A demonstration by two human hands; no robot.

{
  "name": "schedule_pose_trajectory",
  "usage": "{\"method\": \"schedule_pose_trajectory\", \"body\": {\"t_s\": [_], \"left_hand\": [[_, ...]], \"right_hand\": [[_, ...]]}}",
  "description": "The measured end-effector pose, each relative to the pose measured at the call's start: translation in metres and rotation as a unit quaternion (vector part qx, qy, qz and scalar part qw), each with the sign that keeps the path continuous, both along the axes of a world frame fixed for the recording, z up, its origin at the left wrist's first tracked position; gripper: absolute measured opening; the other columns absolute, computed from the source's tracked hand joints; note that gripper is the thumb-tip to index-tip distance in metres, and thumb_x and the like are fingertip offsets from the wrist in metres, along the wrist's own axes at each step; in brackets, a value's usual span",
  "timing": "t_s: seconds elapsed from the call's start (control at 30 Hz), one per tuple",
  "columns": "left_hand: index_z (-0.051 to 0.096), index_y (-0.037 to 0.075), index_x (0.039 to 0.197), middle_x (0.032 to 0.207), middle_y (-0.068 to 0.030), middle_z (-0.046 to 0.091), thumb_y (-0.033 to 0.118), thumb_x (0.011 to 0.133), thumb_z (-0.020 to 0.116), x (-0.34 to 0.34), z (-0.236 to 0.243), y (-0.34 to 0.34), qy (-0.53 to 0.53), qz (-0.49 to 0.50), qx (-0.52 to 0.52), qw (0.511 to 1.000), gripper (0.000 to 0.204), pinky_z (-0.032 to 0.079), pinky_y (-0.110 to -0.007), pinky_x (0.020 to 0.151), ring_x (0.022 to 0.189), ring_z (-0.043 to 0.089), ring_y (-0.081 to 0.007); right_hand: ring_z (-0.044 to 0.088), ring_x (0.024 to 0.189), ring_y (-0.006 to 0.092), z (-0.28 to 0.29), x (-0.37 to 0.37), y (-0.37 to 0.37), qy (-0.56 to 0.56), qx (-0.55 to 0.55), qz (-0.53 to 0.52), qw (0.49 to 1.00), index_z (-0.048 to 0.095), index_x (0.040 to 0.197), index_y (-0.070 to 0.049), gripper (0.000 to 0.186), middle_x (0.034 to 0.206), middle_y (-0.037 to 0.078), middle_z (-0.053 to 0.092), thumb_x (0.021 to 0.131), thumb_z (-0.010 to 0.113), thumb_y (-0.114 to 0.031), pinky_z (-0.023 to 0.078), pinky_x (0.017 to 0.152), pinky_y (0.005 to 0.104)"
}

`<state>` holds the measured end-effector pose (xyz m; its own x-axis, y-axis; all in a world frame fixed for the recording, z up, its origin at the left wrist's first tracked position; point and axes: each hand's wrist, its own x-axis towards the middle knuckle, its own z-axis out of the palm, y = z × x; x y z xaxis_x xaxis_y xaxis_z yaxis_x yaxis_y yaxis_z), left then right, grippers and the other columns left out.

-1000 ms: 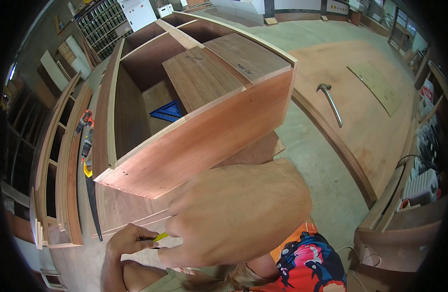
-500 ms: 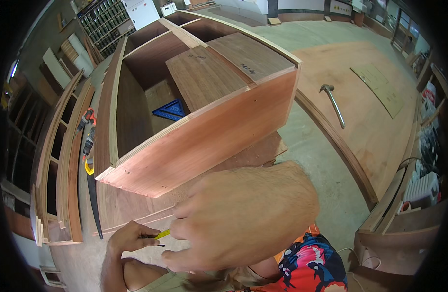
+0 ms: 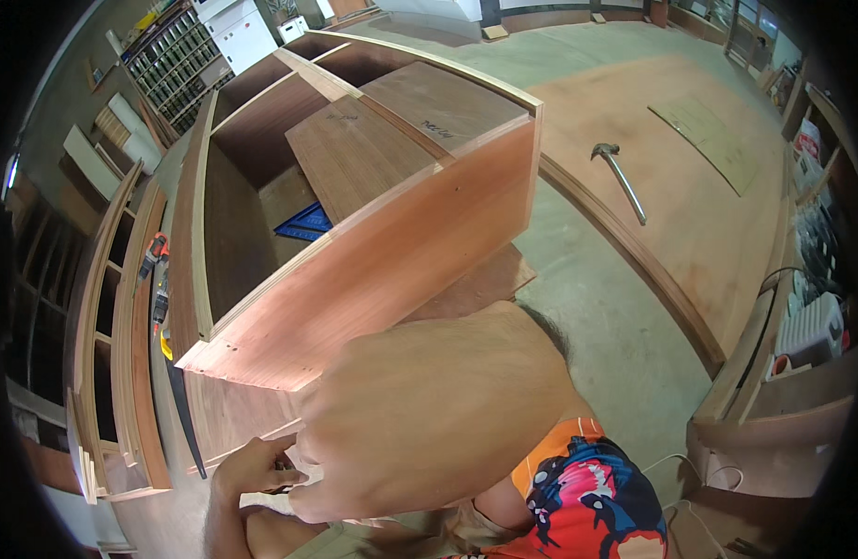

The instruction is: The person uses a tape measure to take dimensions of wooden cabinet components and a table saw, then places a wooden panel into a wooden frame.

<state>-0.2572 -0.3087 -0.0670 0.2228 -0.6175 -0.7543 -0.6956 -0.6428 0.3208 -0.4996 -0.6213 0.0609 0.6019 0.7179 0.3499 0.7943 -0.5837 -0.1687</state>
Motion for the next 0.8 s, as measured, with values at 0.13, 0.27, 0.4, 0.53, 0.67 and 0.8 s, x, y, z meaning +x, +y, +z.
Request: {"method": "schedule_pose_trajectory", "body": {"t_s": [0.13, 0.27, 0.4, 0.53, 0.67, 0.8], "left_hand": [[0.057, 0.005, 0.152, 0.091, -0.0183, 0.08, 0.041, 0.09, 0.083, 0.001, -0.001, -0.006, 0.024, 0.002, 0.019, 1.0, 0.077, 0.06, -0.039, 0.078, 0.079, 0.078, -0.028], [0.062, 0.006, 0.147, 0.093, -0.018, 0.08, 0.043, 0.089, 0.084, -0.001, 0.001, -0.01, -0.01, -0.012, 0.032, 0.999, 0.072, 0.06, -0.039, 0.077, 0.081, 0.078, -0.0274], [0.064, 0.007, 0.145, 0.095, -0.018, 0.08, 0.043, 0.089, 0.084, 0.001, -0.006, -0.007, -0.029, -0.029, 0.016, 0.999, 0.07, 0.059, -0.038, 0.077, 0.082, 0.077, -0.0263], [0.064, 0.007, 0.145, 0.095, -0.0171, 0.08, 0.043, 0.089, 0.085, 0.002, -0.013, -0.006, -0.016, -0.02, 0.012, 1.0, 0.07, 0.059, -0.038, 0.077, 0.082, 0.077, -0.0262], [0.064, 0.007, 0.145, 0.094, -0.0153, 0.08, 0.043, 0.089, 0.085, -0.001, -0.008, -0.012, 0.008, 0.001, -0.001, 1.0, 0.07, 0.059, -0.037, 0.074, 0.078, 0.076, -0.0246], [0.065, 0.007, 0.144, 0.094, -0.0143, 0.08, 0.043, 0.089, 0.085, -0.008, -0.002, -0.017, 0.004, 0.029, 0.024, 0.999, 0.07, 0.058, -0.037, 0.072, 0.075, 0.076, -0.0241]], "right_hand": [[0.067, 0.076, 0.0221, -0.005, -0.003, 0.006, 0.013, -0.021, -0.024, 0.999, 0.064, 0.129, -0.008, 0.069, 0.08, 0.002, 0.062, 0.066, 0.08, -0.029, 0.055, 0.066, 0.0346], [0.069, 0.079, 0.024, -0.003, -0.003, 0.006, 0.048, -0.035, -0.024, 0.998, 0.063, 0.124, -0.008, 0.061, 0.08, 0.004, 0.063, 0.069, 0.079, -0.028, 0.058, 0.067, 0.0374], [0.07, 0.08, 0.0249, 0.002, -0.002, 0.002, -0.009, -0.014, 0.0, 1.0, 0.063, 0.124, -0.007, 0.055, 0.081, 0.005, 0.065, 0.074, 0.077, -0.026, 0.058, 0.068, 0.0379], [0.071, 0.081, 0.0247, 0.003, -0.003, 0.002, 0.008, -0.028, -0.007, 1.0, 0.063, 0.125, -0.009, 0.051, 0.082, 0.005, 0.067, 0.077, 0.074, -0.023, 0.058, 0.067, 0.0366], [0.072, 0.081, 0.0257, 0.004, -0.004, -0.002, 0.0, -0.015, -0.019, 1.0, 0.063, 0.122, -0.008, 0.048, 0.083, 0.005, 0.067, 0.078, 0.074, -0.022, 0.058, 0.067, 0.0375], [0.073, 0.082, 0.0267, 0.005, -0.008, -0.001, -0.004, -0.01, -0.026, 1.0, 0.064, 0.119, -0.008, 0.044, 0.083, 0.006, 0.068, 0.078, 0.074, -0.021, 0.059, 0.067, 0.0384]]}}
